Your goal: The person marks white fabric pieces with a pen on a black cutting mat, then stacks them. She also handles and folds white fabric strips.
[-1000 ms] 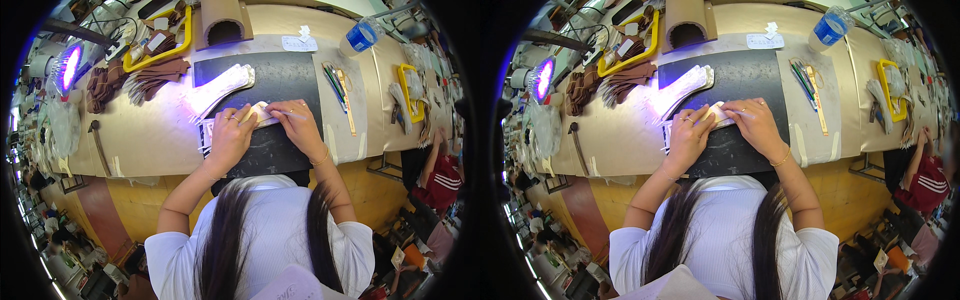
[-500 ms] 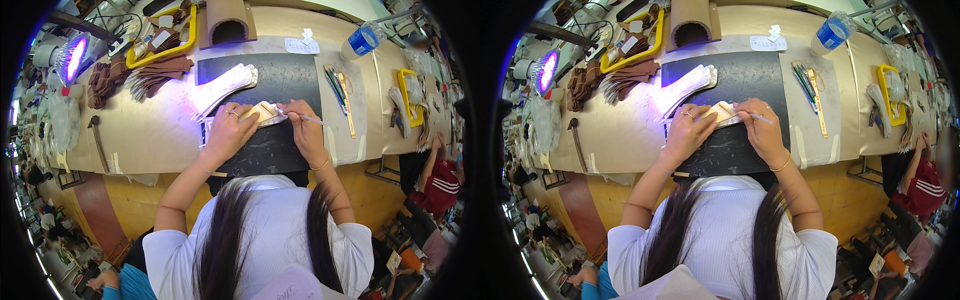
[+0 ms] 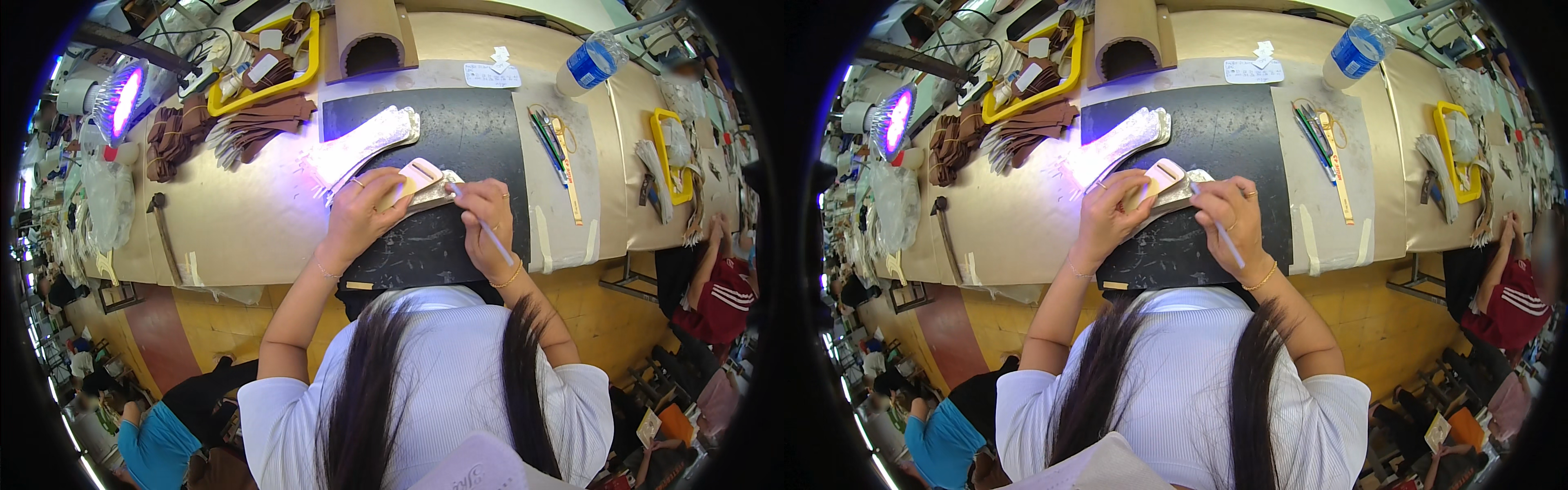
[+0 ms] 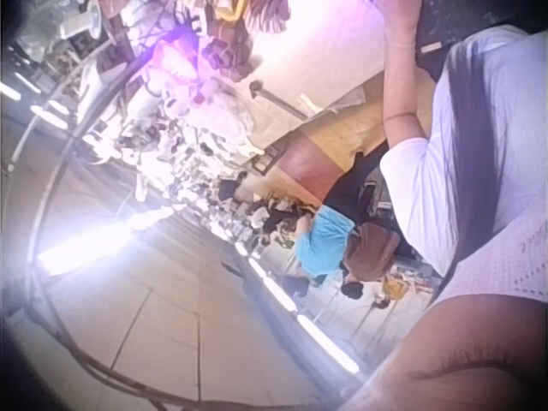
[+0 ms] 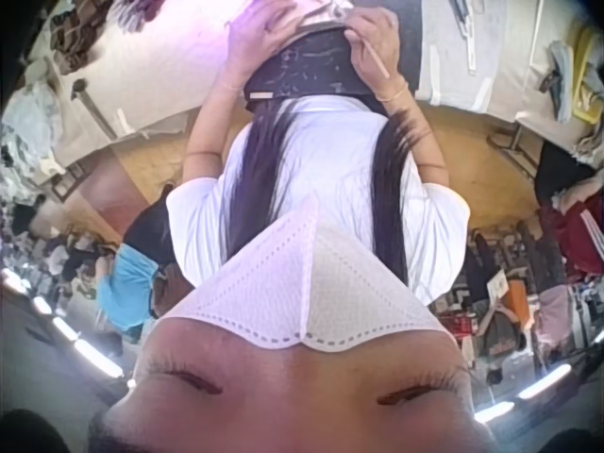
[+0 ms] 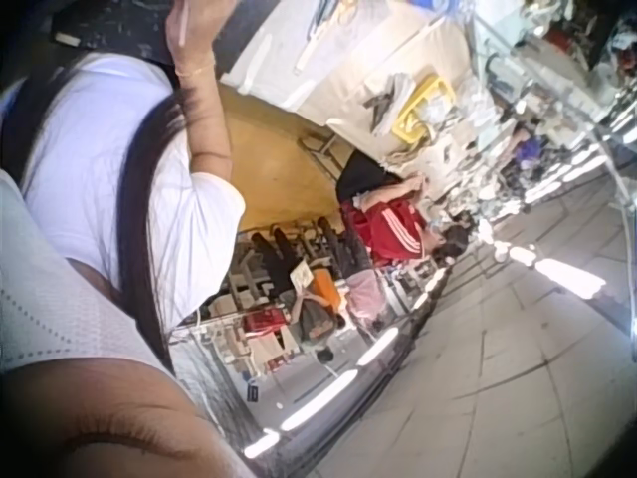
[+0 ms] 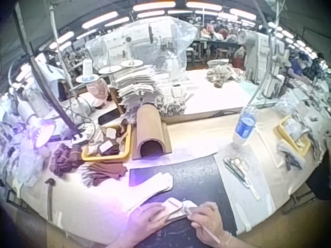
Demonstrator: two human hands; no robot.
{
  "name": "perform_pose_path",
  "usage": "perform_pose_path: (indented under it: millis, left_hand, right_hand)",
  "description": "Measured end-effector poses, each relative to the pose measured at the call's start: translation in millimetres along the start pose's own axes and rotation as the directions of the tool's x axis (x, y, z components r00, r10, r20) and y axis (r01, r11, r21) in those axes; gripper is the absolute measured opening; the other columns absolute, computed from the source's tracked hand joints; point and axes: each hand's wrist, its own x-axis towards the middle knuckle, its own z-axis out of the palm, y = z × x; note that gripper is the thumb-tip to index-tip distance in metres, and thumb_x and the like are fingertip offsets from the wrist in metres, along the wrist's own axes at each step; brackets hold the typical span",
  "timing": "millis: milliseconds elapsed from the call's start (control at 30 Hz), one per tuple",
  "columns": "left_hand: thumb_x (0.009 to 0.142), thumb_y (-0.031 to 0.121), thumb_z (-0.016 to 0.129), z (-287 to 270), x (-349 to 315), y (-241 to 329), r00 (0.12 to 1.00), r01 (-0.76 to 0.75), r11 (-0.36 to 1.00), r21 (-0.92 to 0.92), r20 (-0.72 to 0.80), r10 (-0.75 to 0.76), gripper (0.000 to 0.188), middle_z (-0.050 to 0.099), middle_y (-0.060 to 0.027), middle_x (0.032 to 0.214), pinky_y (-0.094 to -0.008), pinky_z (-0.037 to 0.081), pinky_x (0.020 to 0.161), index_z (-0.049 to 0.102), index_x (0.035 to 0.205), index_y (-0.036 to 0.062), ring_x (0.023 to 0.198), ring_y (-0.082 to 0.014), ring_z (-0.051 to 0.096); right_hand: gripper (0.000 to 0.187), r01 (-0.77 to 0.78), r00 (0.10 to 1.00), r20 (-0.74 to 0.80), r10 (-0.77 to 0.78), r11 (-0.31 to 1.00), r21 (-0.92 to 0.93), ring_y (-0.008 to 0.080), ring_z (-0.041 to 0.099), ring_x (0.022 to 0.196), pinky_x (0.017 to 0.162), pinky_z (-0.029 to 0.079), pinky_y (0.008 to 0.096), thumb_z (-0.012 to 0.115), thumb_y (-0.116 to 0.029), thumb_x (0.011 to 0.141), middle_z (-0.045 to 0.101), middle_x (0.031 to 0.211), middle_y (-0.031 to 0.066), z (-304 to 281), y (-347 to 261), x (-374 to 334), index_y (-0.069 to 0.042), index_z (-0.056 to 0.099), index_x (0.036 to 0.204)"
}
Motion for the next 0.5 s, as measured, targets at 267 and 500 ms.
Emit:
perform_pose_path:
  millis: [267,500]
  left_hand:
    - [0.075,0.005,0.083,5,-3,-4,0.996,0.005,0.996,-0.084,-0.09,-0.013,0.032,0.071,-0.0127,0.105,-0.0319,0.058,0.076,0.065,0.101,0.0025,0.087,-0.0245,0.071]
    - [0.08,-0.004,0.08,-2,-12,-16,0.917,0.114,0.817,-0.566,-0.256,-0.306,0.034,0.063,-0.0118,0.118,-0.0289,0.054,0.09,0.062,0.109,-0.0006,0.103,-0.0187,0.065]
  right_hand:
    - [0.042,-0.019,0.996,0.085,0.026,0.996,-0.082,0.0284,0.064,0.094,0.087,0.05,0.0412,0.075,-0.003,0.077,0.064,0.116,0.0087,15,-3,-14,-0.016,0.062,0.116]
    - [0.046,0.008,0.993,0.117,0.004,0.995,-0.095,0.0289,0.064,0.097,0.084,0.052,0.0392,0.073,0.005,0.076,0.065,0.126,0.0109,16,-3,-13,-0.014,0.062,0.116]
